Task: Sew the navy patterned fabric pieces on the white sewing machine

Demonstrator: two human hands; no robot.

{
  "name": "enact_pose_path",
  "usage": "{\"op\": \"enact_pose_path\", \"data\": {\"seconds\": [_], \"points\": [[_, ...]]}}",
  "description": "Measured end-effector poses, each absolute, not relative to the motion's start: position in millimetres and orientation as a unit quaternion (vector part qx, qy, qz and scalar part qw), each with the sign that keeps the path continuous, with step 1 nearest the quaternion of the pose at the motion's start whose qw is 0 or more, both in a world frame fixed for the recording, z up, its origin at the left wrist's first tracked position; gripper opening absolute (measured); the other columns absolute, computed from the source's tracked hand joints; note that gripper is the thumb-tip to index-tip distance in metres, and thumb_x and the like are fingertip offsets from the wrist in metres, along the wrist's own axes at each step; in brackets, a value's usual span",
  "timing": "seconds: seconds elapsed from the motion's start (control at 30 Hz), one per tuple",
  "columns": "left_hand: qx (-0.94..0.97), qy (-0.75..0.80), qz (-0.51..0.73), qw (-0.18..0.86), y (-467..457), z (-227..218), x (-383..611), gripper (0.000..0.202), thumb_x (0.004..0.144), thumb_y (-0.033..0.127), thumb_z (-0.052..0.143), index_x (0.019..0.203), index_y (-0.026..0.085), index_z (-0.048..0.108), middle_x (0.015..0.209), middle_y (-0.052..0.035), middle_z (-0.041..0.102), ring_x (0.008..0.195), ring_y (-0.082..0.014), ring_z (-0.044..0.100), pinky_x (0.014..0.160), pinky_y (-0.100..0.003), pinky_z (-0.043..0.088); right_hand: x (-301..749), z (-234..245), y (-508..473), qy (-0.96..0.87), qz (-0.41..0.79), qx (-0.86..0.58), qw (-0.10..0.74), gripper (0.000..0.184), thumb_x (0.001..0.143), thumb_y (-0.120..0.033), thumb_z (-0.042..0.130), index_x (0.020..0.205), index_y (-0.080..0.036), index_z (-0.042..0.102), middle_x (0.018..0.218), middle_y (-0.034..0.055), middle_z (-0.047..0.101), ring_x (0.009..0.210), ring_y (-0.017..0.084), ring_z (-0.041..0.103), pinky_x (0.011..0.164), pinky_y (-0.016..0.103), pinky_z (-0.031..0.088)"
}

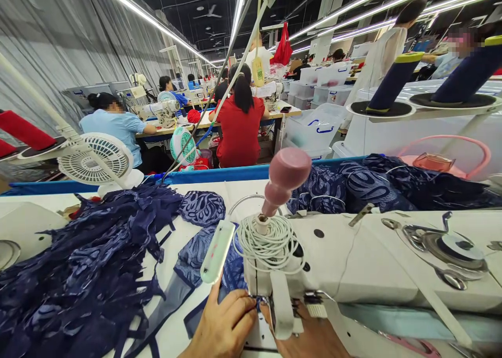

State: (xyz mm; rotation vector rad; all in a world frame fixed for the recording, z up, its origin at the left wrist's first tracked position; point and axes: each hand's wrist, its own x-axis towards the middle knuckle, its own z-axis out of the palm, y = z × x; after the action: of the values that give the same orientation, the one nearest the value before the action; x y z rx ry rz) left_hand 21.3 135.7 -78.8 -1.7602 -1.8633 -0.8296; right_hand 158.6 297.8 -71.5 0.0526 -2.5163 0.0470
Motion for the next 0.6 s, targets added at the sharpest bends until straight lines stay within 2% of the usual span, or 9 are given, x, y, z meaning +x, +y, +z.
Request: {"op": "enact_pose_path", "data": {"seconds": [0.17,0.23,0.33,0.43,0.47,0.53,0.6], "points": [[-0.648,-0.681,-0.284,0.185,133.3,-74.4,19.2,0.023,0.092,0.011,0.044,0.102,0.018,0.063,0.093,-0.0029,0.074,0.094,-0.0188,0.068,0.121,-0.066,0.005,159.2,-56.3,296.4,-0.948,0.025,0.019,0.316,0.02,0.086,-0.019,0.054,0.1,-0.026,0.066,0.092,0.0024,0.075,0.077,0.02,0.062,0.068,0.034,0.04],[-0.645,-0.69,-0.29,0.151,132.8,-70.6,19.6,0.026,0.087,0.009,0.045,0.106,0.017,0.061,0.092,-0.0052,0.072,0.094,-0.0212,0.067,0.119,-0.067,0.017,160.7,-56.4,296.3,-0.95,0.052,0.012,0.307,0.02,0.087,-0.018,0.052,0.1,-0.026,0.066,0.092,0.0028,0.074,0.078,0.021,0.062,0.07,0.033,0.039],[-0.632,-0.713,-0.285,0.106,133.3,-64.8,19.2,0.032,0.084,0.006,0.044,0.11,0.016,0.058,0.095,-0.0096,0.067,0.093,-0.0229,0.064,0.103,-0.058,0.043,164.1,-63.5,298.2,-0.945,0.099,0.007,0.312,0.018,0.089,-0.016,0.049,0.086,-0.024,0.065,0.086,0.0041,0.071,0.083,0.022,0.063,0.076,0.035,0.04],[-0.616,-0.719,-0.301,0.117,135.3,-60.1,16.5,0.027,0.087,0.004,0.043,0.106,0.017,0.058,0.094,-0.0102,0.064,0.09,-0.022,0.061,0.089,-0.048,0.051,166.4,-67.6,300.8,-0.934,0.11,0.025,0.338,0.025,0.089,-0.011,0.047,0.071,-0.023,0.061,0.079,0.0045,0.068,0.084,0.023,0.063,0.078,0.036,0.04],[-0.612,-0.715,-0.312,0.131,136.1,-58.8,15.5,0.024,0.088,0.004,0.044,0.103,0.017,0.058,0.093,-0.01,0.063,0.091,-0.0221,0.061,0.087,-0.047,0.051,166.6,-66.6,300.9,-0.933,0.111,0.031,0.342,0.025,0.089,-0.011,0.048,0.074,-0.024,0.063,0.08,0.0042,0.069,0.083,0.022,0.063,0.077,0.035,0.04],[-0.607,-0.706,-0.33,0.153,137.3,-56.5,14.5,0.019,0.089,0.004,0.046,0.097,0.016,0.057,0.091,-0.0096,0.063,0.094,-0.0229,0.059,0.087,-0.046,0.049,166.0,-62.4,299.2,-0.938,0.114,0.031,0.327,0.022,0.092,-0.014,0.05,0.092,-0.025,0.069,0.09,0.0044,0.072,0.086,0.022,0.063,0.075,0.034,0.04],[-0.606,-0.702,-0.337,0.162,138.0,-55.0,14.8,0.019,0.089,0.003,0.046,0.094,0.016,0.058,0.089,-0.0085,0.063,0.096,-0.0231,0.059,0.09,-0.047,0.046,164.2,-58.1,296.1,-0.942,0.121,0.021,0.313,0.024,0.094,-0.019,0.051,0.108,-0.027,0.069,0.096,0.0045,0.073,0.09,0.022,0.064,0.075,0.034,0.04]]}}
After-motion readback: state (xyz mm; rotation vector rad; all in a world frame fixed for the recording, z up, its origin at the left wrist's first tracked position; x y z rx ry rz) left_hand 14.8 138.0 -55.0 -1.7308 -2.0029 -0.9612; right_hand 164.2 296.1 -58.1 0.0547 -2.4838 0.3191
